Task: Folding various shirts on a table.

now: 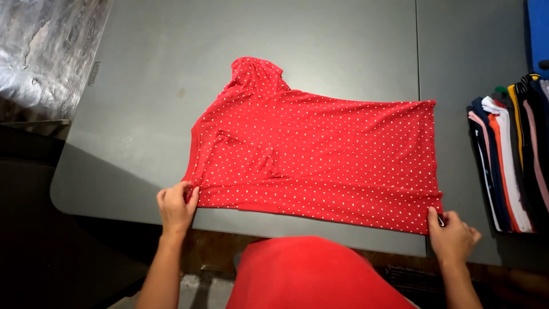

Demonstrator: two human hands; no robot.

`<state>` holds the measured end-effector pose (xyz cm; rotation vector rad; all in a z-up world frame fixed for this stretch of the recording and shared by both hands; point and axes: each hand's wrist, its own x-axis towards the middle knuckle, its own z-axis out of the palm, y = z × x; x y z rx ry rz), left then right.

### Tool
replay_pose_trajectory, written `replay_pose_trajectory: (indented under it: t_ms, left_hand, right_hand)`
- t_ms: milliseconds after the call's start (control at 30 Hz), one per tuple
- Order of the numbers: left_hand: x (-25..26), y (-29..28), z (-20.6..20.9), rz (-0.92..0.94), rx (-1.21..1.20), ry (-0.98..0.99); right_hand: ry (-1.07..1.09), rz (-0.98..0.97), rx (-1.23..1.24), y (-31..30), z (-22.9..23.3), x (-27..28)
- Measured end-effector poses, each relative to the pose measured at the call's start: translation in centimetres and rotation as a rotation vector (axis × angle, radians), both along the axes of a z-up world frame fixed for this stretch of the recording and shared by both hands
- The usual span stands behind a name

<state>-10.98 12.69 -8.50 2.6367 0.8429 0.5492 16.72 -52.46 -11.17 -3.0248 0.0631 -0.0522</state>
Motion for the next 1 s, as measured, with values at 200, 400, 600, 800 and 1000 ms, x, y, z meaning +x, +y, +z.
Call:
replay_pose_trajectory:
  t_ms: [200, 400, 600, 800, 1000]
  left_hand:
    - [5.2, -3.9, 0.9, -0.112, 0.037, -0.188]
    - [7.6, -6.3, -1.2, -0.086, -0.068, 0.076]
    - [9.4, -5.6, -1.1, 0.122, -0.04, 0.234]
    - [11.6, -6.8, -2.3, 0.129, 0.011, 0.112]
    - [11.5, -6.8, -0.5, 0.126, -0.011, 0.146]
  right_hand:
    - [-0.277, 0.253, 0.081, 8.1, 5.0, 1.2]
    - [-0.085, 0.432, 0.101, 12.0, 0.7, 1.6]
    - [-0.086, 0.477, 0.279, 20.7, 5.0, 4.1]
    - [0.29, 0.993, 0.742, 43.2, 6.6, 4.3]
    - [0.289, 1.115, 0.511, 57.9, 4.4, 2.6]
